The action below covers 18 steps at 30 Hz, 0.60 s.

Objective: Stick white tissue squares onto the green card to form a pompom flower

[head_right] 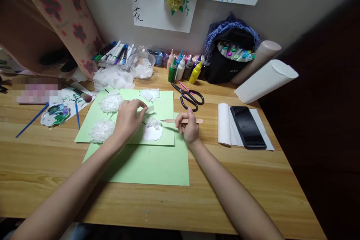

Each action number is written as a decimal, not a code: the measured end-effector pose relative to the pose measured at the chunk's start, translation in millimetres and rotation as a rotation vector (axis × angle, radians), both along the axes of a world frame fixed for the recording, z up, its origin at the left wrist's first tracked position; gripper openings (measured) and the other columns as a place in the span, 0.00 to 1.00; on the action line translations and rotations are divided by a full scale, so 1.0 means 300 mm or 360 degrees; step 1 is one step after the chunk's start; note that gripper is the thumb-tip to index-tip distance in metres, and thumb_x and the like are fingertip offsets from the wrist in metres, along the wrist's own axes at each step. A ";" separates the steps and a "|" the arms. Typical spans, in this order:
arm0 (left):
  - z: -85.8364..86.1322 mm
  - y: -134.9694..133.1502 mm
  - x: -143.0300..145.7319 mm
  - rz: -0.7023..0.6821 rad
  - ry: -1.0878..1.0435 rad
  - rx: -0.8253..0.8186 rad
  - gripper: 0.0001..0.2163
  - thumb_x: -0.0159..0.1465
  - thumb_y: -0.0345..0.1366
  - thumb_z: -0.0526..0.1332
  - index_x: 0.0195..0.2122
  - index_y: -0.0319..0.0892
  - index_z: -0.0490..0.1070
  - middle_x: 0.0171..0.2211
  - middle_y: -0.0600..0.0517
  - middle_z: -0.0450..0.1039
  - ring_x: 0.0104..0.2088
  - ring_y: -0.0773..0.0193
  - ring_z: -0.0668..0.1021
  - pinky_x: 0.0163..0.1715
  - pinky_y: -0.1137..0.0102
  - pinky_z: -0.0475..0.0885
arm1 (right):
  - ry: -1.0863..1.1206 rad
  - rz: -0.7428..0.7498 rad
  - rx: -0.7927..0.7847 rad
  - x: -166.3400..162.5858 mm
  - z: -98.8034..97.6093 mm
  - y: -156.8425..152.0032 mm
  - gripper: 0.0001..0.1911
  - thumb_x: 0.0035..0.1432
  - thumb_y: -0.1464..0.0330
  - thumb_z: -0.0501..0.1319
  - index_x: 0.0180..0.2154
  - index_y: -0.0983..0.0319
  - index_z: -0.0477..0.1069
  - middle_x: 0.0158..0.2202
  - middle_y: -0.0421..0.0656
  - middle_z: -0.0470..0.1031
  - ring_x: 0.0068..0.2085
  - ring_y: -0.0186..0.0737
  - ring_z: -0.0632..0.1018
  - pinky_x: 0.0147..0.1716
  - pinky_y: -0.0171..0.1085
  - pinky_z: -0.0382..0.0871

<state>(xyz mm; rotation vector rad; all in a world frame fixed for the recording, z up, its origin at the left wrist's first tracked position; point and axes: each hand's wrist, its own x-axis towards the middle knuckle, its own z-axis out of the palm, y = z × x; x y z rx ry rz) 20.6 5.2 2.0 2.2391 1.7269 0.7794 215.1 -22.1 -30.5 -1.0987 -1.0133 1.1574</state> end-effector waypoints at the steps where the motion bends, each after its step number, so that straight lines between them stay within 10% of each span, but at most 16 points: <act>1: 0.015 -0.014 0.002 -0.0056 -0.0147 -0.0062 0.04 0.63 0.32 0.56 0.35 0.43 0.70 0.35 0.48 0.75 0.39 0.55 0.72 0.39 0.60 0.64 | 0.0095 -0.0014 -0.0025 0.005 0.003 0.009 0.35 0.58 0.46 0.45 0.10 0.61 0.62 0.05 0.37 0.51 0.10 0.27 0.53 0.11 0.32 0.42; 7: 0.051 -0.096 0.043 -0.0330 -0.0786 -0.0555 0.04 0.61 0.37 0.59 0.31 0.44 0.71 0.31 0.54 0.75 0.34 0.64 0.76 0.35 0.70 0.68 | 0.0503 0.0065 -0.0170 0.052 0.015 0.057 0.33 0.55 0.44 0.49 0.10 0.59 0.49 0.03 0.32 0.43 0.08 0.26 0.46 0.09 0.31 0.40; 18: 0.002 -0.124 0.062 -0.0294 -0.0588 -0.0432 0.04 0.61 0.36 0.59 0.34 0.44 0.72 0.32 0.52 0.76 0.32 0.64 0.75 0.32 0.68 0.68 | 0.0347 0.0205 -0.0157 0.028 0.024 0.044 0.34 0.56 0.46 0.51 0.08 0.59 0.49 0.05 0.33 0.41 0.10 0.26 0.46 0.11 0.31 0.40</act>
